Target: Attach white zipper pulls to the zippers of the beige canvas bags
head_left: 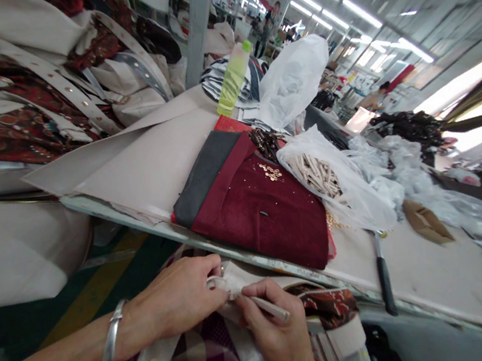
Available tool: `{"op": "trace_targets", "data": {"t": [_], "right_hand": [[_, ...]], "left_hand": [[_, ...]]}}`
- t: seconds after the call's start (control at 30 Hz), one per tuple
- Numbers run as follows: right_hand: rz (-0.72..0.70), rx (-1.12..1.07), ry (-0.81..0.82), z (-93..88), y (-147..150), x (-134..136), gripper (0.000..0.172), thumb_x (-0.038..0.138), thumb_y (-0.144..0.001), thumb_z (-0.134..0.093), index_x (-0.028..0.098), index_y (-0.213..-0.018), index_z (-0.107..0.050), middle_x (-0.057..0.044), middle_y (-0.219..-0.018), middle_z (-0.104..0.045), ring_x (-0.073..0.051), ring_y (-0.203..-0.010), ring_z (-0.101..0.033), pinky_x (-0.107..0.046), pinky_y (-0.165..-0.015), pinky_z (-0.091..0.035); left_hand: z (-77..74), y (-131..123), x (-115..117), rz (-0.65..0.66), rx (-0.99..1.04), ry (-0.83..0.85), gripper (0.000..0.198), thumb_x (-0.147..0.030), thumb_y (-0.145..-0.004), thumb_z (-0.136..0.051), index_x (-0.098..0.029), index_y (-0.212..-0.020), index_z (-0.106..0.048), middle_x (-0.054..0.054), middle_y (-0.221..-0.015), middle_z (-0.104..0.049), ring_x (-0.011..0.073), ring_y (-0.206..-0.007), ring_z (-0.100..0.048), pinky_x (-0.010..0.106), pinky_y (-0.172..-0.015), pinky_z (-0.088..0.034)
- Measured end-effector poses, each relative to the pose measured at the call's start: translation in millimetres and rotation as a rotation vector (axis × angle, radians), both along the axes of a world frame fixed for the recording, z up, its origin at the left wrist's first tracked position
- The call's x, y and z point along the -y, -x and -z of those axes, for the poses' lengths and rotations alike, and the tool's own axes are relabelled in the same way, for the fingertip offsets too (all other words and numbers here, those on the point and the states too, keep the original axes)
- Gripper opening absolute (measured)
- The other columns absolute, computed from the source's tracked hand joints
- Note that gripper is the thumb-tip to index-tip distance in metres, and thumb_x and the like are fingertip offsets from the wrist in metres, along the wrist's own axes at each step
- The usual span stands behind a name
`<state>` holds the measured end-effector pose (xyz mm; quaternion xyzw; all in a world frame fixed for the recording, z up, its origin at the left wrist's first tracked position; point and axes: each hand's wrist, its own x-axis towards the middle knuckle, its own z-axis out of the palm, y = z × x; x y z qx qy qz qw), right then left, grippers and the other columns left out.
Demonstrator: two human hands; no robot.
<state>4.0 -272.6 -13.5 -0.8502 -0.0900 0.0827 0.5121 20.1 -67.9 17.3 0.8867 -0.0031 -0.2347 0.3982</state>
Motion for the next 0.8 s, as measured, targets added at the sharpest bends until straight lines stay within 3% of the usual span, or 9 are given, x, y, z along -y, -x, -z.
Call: {"op": "trace_targets", "data": {"t": [0.13, 0.3, 0.47, 0.67, 0.8], "right_hand": [[0.033, -0.039, 0.022, -2.9, 2, 2, 0.019, 0.034, -0.089, -0.066, 0.019, -0.079, -0.071, 0.002, -0.058, -0.063, -0.012, -0.053, -0.054, -0.022, -0.052, -0.040], [0.094, 0.002, 0.065, -6.3, -2, 19, 0.021, 0.037, -0.085, -0.068, 0.019, -0.077, -0.073, 0.000, -0.059, -0.064, -0.014, -0.055, -0.057, -0.022, -0.053, -0.042], [0.211, -0.178, -0.109, -16.8, -1, 30, 0.029, 0.045, -0.081, -0.074, 0.017, -0.080, -0.071, -0.002, -0.058, -0.067, -0.015, -0.053, -0.060, -0.021, -0.051, -0.046], [0.055, -0.137, -0.160, -14.4, 5, 8, 0.023, 0.039, -0.083, -0.073, 0.017, -0.078, -0.071, -0.001, -0.059, -0.068, -0.012, -0.051, -0.057, -0.019, -0.051, -0.042], [0.022, -0.087, -0.105, -11.8, 7, 2, 0.022, 0.039, -0.085, -0.073, 0.018, -0.077, -0.072, 0.000, -0.059, -0.067, -0.012, -0.052, -0.056, -0.019, -0.050, -0.040]], "left_hand": [[-0.5, 3, 5, -0.036, -0.017, 0.033, 0.012, -0.034, -0.079, -0.053, -0.023, -0.078, -0.059, -0.002, -0.068, -0.062, 0.0181, -0.065, -0.055, 0.028, -0.057, -0.029], [14.9, 1, 2, -0.129, 0.030, -0.010, 0.011, -0.032, -0.073, -0.052, -0.022, -0.076, -0.057, -0.002, -0.067, -0.061, 0.0175, -0.065, -0.053, 0.028, -0.060, -0.030], [20.5, 4, -6, -0.114, 0.013, 0.057, 0.022, -0.043, -0.077, -0.050, -0.021, -0.079, -0.054, -0.002, -0.068, -0.057, 0.0179, -0.067, -0.053, 0.028, -0.060, -0.031], [6.3, 15, 1, -0.041, 0.063, 0.116, 0.032, -0.050, -0.084, -0.040, -0.021, -0.077, -0.053, -0.002, -0.067, -0.056, 0.0173, -0.066, -0.050, 0.029, -0.061, -0.031], [5.2, 15, 3, -0.037, 0.028, 0.123, 0.025, -0.047, -0.080, -0.050, -0.022, -0.079, -0.054, -0.004, -0.066, -0.057, 0.0157, -0.063, -0.049, 0.028, -0.058, -0.032]]}}
